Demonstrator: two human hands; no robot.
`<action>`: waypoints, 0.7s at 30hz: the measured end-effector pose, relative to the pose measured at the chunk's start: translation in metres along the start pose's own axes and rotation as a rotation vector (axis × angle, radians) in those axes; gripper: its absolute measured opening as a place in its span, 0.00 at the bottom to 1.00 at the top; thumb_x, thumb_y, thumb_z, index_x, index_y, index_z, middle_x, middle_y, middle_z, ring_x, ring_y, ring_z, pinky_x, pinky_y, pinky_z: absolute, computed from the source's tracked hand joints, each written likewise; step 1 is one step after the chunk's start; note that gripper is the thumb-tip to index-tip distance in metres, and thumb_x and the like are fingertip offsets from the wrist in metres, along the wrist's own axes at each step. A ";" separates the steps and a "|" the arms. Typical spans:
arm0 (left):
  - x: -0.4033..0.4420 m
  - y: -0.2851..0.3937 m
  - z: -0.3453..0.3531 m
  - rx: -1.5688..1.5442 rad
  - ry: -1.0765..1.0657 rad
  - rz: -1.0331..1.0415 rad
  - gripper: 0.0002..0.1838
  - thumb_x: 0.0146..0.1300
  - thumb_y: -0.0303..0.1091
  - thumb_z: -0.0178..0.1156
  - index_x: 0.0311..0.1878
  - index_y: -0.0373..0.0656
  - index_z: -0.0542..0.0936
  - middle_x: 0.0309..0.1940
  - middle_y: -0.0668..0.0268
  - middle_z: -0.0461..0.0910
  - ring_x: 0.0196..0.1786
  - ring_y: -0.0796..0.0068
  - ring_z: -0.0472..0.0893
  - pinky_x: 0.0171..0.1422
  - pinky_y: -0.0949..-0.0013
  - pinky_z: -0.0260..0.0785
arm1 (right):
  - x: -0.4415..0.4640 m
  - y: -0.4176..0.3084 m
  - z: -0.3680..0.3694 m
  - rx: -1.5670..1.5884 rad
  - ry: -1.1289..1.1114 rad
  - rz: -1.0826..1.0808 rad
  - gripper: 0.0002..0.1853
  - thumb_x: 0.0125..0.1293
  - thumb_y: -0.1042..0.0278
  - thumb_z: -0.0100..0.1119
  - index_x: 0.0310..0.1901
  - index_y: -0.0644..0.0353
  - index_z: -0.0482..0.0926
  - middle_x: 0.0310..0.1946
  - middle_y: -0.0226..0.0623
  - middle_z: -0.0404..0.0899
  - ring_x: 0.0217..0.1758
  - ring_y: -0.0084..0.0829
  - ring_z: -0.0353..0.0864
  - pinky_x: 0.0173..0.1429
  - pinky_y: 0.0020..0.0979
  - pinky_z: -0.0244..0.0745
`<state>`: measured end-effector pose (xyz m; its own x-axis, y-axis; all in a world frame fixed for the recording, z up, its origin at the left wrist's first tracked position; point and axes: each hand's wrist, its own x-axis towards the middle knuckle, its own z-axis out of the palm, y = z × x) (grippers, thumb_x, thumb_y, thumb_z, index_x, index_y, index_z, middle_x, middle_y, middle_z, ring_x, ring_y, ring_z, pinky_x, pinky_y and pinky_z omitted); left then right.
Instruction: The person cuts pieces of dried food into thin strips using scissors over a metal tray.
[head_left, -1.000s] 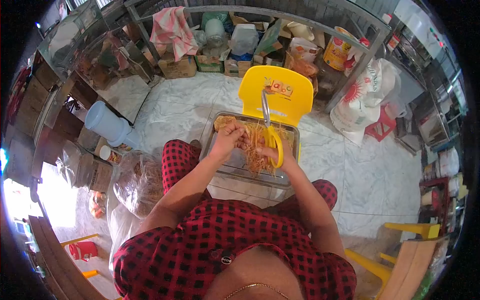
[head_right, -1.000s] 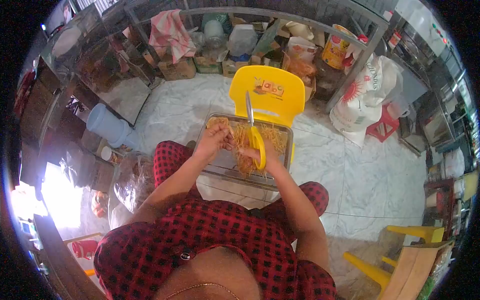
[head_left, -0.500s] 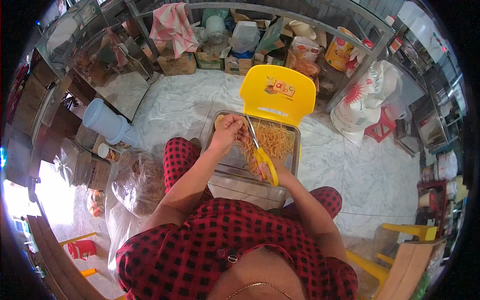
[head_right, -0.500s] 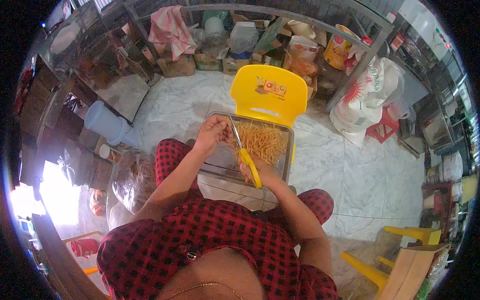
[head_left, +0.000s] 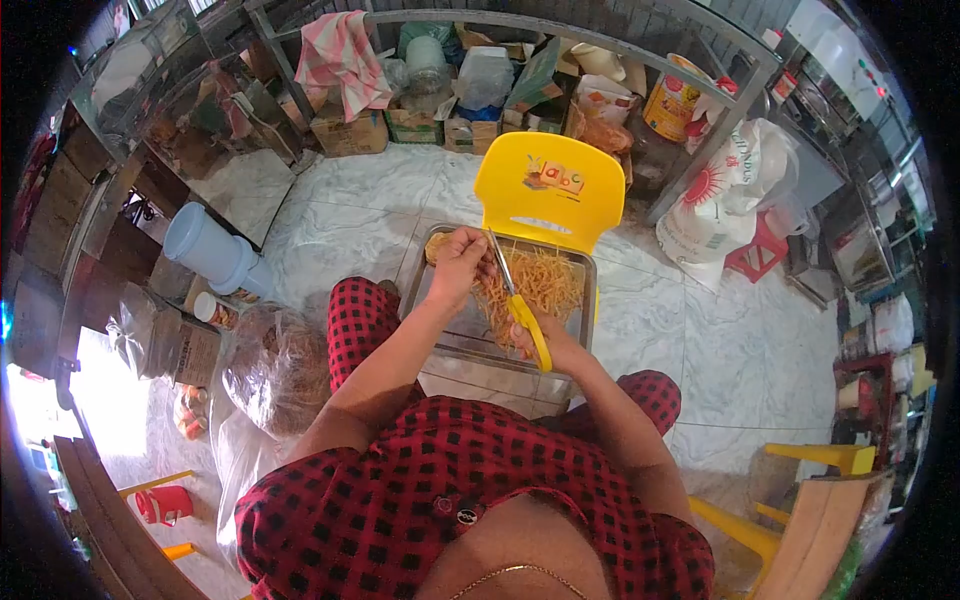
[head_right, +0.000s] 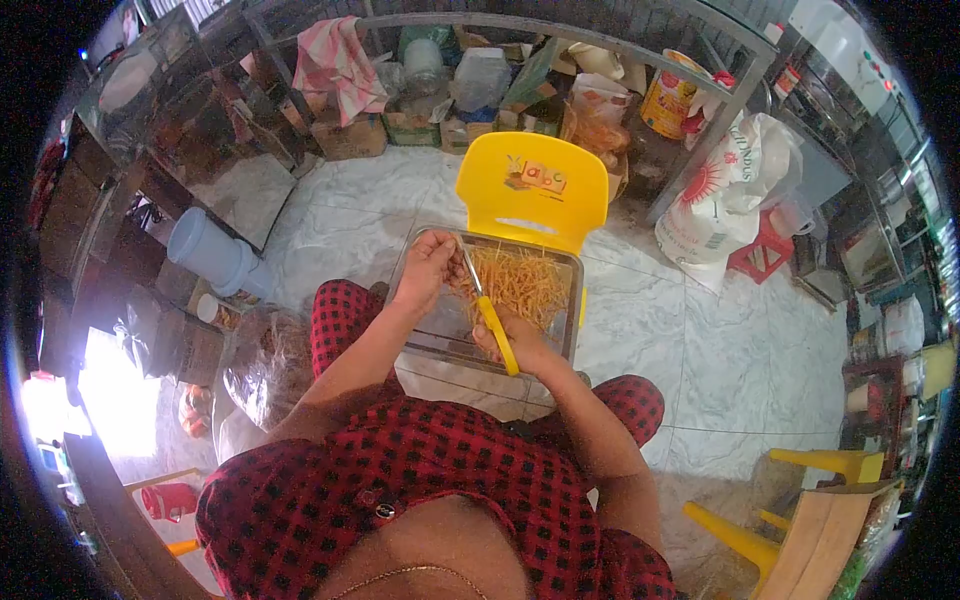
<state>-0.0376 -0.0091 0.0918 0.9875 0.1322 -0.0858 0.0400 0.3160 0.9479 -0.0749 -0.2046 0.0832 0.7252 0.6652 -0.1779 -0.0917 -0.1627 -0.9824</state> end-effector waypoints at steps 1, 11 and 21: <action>0.001 0.000 0.001 0.034 0.014 0.019 0.04 0.68 0.33 0.47 0.38 0.43 0.69 0.25 0.67 0.72 0.22 0.78 0.75 0.23 0.77 0.67 | 0.001 0.003 -0.001 0.000 0.000 -0.002 0.26 0.62 0.46 0.55 0.48 0.61 0.66 0.26 0.29 0.70 0.21 0.19 0.69 0.25 0.22 0.68; -0.003 -0.008 0.005 0.037 -0.031 0.038 0.05 0.68 0.33 0.47 0.37 0.44 0.68 0.23 0.69 0.70 0.21 0.80 0.74 0.20 0.78 0.65 | 0.004 0.019 -0.006 -0.005 -0.012 0.033 0.28 0.61 0.42 0.54 0.46 0.63 0.67 0.27 0.30 0.72 0.21 0.19 0.68 0.25 0.23 0.67; -0.004 -0.026 0.018 0.090 0.084 0.152 0.04 0.68 0.32 0.47 0.36 0.45 0.68 0.22 0.73 0.66 0.19 0.85 0.65 0.21 0.79 0.59 | 0.002 0.006 -0.003 -0.042 -0.017 0.070 0.34 0.58 0.34 0.52 0.47 0.62 0.65 0.26 0.31 0.71 0.23 0.21 0.70 0.26 0.24 0.68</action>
<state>-0.0399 -0.0349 0.0729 0.9671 0.2515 0.0387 -0.0914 0.2013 0.9753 -0.0722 -0.2068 0.0770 0.7063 0.6634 -0.2470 -0.1125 -0.2393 -0.9644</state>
